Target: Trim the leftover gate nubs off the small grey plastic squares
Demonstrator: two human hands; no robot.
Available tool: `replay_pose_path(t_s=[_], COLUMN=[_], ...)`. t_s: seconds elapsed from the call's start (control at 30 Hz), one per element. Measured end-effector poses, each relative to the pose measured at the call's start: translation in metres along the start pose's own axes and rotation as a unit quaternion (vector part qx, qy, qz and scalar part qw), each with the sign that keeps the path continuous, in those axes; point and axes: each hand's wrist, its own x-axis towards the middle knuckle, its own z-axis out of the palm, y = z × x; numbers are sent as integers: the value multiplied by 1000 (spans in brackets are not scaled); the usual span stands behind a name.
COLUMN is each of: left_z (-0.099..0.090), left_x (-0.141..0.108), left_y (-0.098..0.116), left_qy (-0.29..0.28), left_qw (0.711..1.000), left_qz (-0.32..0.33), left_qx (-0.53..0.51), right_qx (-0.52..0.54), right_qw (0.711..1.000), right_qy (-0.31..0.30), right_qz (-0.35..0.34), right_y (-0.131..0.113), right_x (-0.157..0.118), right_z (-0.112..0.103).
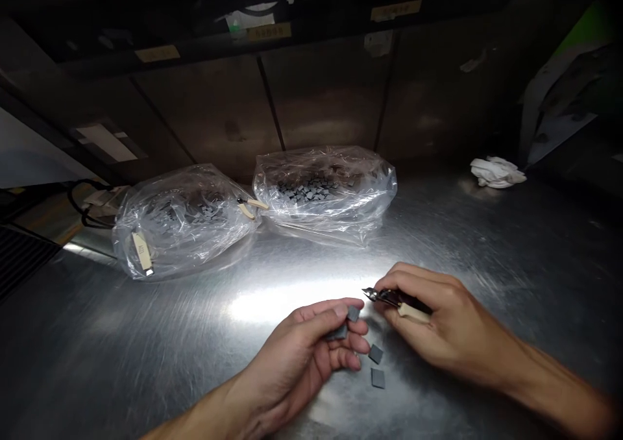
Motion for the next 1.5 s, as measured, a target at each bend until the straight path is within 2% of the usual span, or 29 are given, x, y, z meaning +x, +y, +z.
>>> replay_pose_path(t_s=[0.1,0.2,0.4,0.83,1.5], left_z=[1,1,1,1,1], left_x=[1,2,1,1,0], left_y=[0,-1,1,-1,-2], left_qy=[28,31,44,33,38], left_qw=[999,999,999,999,999], left_qz=[11,16,10,23,29], left_qx=[-20,-29,-28,-28,-7], right_qx=[-87,-202,-300,-316,-290], right_qw=[995,974,943,938,950], right_qy=[36,45,68,54,31], right_qz=[-35,-91,-127,-130,-111], right_y=[10,13,6,6,9], right_x=[-4,-8,-9,-10,-12], right_z=[3,6,7,6,6])
